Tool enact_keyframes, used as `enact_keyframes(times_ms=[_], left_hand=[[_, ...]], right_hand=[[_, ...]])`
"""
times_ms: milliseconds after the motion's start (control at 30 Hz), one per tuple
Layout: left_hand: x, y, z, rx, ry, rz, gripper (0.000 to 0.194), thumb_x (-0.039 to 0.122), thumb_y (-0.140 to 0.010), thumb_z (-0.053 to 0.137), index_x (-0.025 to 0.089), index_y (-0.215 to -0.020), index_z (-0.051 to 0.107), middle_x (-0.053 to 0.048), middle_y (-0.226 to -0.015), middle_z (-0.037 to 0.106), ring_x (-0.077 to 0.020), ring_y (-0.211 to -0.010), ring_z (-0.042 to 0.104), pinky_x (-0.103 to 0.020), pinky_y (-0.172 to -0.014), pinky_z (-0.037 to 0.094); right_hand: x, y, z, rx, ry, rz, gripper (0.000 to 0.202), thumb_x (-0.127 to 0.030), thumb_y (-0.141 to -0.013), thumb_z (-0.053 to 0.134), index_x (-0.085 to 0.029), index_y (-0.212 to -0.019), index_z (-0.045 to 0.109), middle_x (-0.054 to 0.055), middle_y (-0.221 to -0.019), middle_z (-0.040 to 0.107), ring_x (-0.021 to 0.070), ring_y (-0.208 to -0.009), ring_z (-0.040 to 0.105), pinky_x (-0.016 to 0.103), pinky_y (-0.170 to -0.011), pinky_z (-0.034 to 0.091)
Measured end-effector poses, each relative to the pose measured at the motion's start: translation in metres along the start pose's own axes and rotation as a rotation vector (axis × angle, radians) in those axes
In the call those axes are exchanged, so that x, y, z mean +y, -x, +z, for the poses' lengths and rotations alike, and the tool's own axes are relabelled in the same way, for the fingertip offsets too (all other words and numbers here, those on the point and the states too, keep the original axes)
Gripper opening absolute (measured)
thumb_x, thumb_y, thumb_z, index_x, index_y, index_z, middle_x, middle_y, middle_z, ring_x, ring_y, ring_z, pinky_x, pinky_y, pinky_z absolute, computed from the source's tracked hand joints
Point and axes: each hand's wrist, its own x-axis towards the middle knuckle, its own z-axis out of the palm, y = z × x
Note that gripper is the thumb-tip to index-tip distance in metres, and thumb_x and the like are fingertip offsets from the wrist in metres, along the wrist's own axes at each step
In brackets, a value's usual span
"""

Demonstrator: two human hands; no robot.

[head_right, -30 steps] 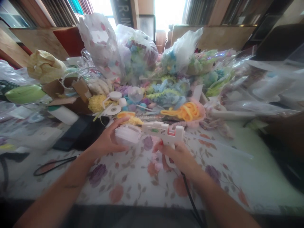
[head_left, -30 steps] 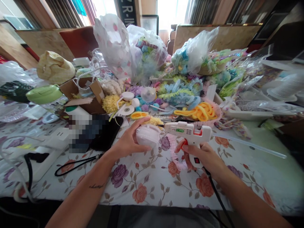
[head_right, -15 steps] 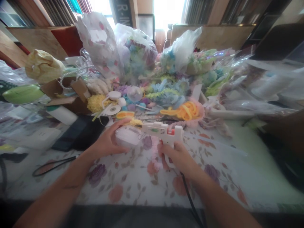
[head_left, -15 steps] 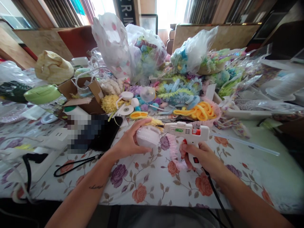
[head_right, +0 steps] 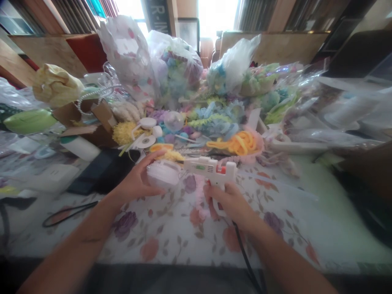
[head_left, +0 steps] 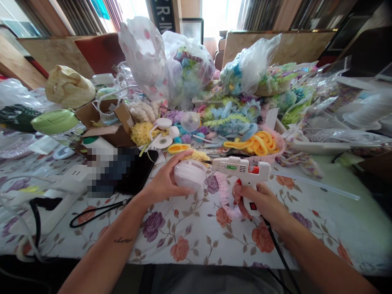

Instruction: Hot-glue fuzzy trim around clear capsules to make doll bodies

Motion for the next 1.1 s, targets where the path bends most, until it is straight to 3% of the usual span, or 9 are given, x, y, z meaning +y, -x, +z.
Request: enact_keyframes(times_ms=[267,600,700,767,867,933,1033,1100], left_hand=[[0.002,0.0,-0.003,0.025,-0.042,-0.019,0.093,0.047,-0.063,0.083,0.035,-0.143,0.039,-0.005,-0.156,0.03,-0.0369,-0.141,0.029,-0.04,-0.103,0.047],[-0.001,-0.001,0.0,0.08,0.193,-0.077,0.099,0.044,-0.057,0.086,0.037,-0.143,0.037,-0.007,-0.147,0.044,-0.0352,-0.126,0.051,-0.038,-0.093,0.055],[0.005,-0.001,0.001,0.131,0.253,-0.156,0.092,0.04,-0.058,0.086,0.042,-0.138,0.042,-0.002,-0.138,0.053,-0.0322,-0.114,0.059,-0.033,-0.081,0.059],[0.011,-0.002,0.001,0.199,0.339,-0.241,0.089,0.037,-0.06,0.085,0.045,-0.137,0.042,-0.001,-0.131,0.058,-0.0245,-0.091,0.065,-0.027,-0.062,0.06],[0.019,-0.005,0.002,0.311,0.454,-0.327,0.093,0.032,-0.058,0.085,0.047,-0.138,0.039,-0.001,-0.122,0.058,-0.0121,-0.062,0.058,-0.022,-0.045,0.054],[0.022,-0.007,0.002,0.362,0.522,-0.348,0.098,0.032,-0.054,0.087,0.049,-0.138,0.038,0.0,-0.121,0.056,-0.0108,-0.059,0.057,-0.024,-0.043,0.053],[0.022,-0.009,0.002,0.387,0.582,-0.354,0.099,0.036,-0.052,0.088,0.05,-0.136,0.039,0.0,-0.118,0.056,-0.0148,-0.063,0.061,-0.026,-0.043,0.054],[0.019,-0.008,0.001,0.387,0.506,-0.32,0.097,0.04,-0.053,0.087,0.05,-0.136,0.04,-0.001,-0.113,0.058,-0.016,-0.061,0.06,-0.027,-0.041,0.053]], right_hand=[[-0.002,0.0,0.0,-0.001,0.004,0.01,0.025,-0.033,-0.08,0.054,-0.018,-0.061,0.054,-0.002,-0.046,0.052,0.01,-0.039,0.047,0.024,-0.044,0.033],[0.002,-0.003,0.001,0.009,-0.034,0.007,0.023,-0.04,-0.078,0.06,-0.017,-0.078,0.063,-0.001,-0.051,0.057,0.0103,-0.04,0.048,0.022,-0.04,0.032],[0.001,-0.006,-0.001,0.017,-0.05,-0.051,0.023,-0.037,-0.076,0.062,-0.016,-0.081,0.066,0.001,-0.065,0.063,0.0085,-0.043,0.049,0.022,-0.041,0.034],[0.0,-0.008,-0.008,0.018,-0.07,-0.09,0.025,-0.037,-0.075,0.062,-0.015,-0.085,0.068,0.003,-0.075,0.066,0.0072,-0.043,0.049,0.022,-0.041,0.035],[-0.002,-0.001,-0.031,0.086,-0.045,-0.136,0.029,-0.039,-0.074,0.064,-0.014,-0.089,0.069,0.004,-0.078,0.068,0.0072,-0.042,0.049,0.021,-0.038,0.033],[-0.002,0.014,-0.056,0.201,0.015,-0.17,0.031,-0.041,-0.073,0.066,-0.014,-0.089,0.069,0.005,-0.075,0.068,0.0084,-0.041,0.05,0.022,-0.037,0.033],[0.004,0.047,-0.107,0.479,0.135,-0.175,0.033,-0.04,-0.07,0.071,-0.013,-0.087,0.068,0.005,-0.073,0.068,0.0107,-0.041,0.053,0.023,-0.037,0.036],[0.014,0.067,-0.144,0.681,0.259,-0.11,0.031,-0.041,-0.071,0.07,-0.012,-0.081,0.069,0.003,-0.057,0.063,0.0105,-0.039,0.048,0.024,-0.039,0.037]])
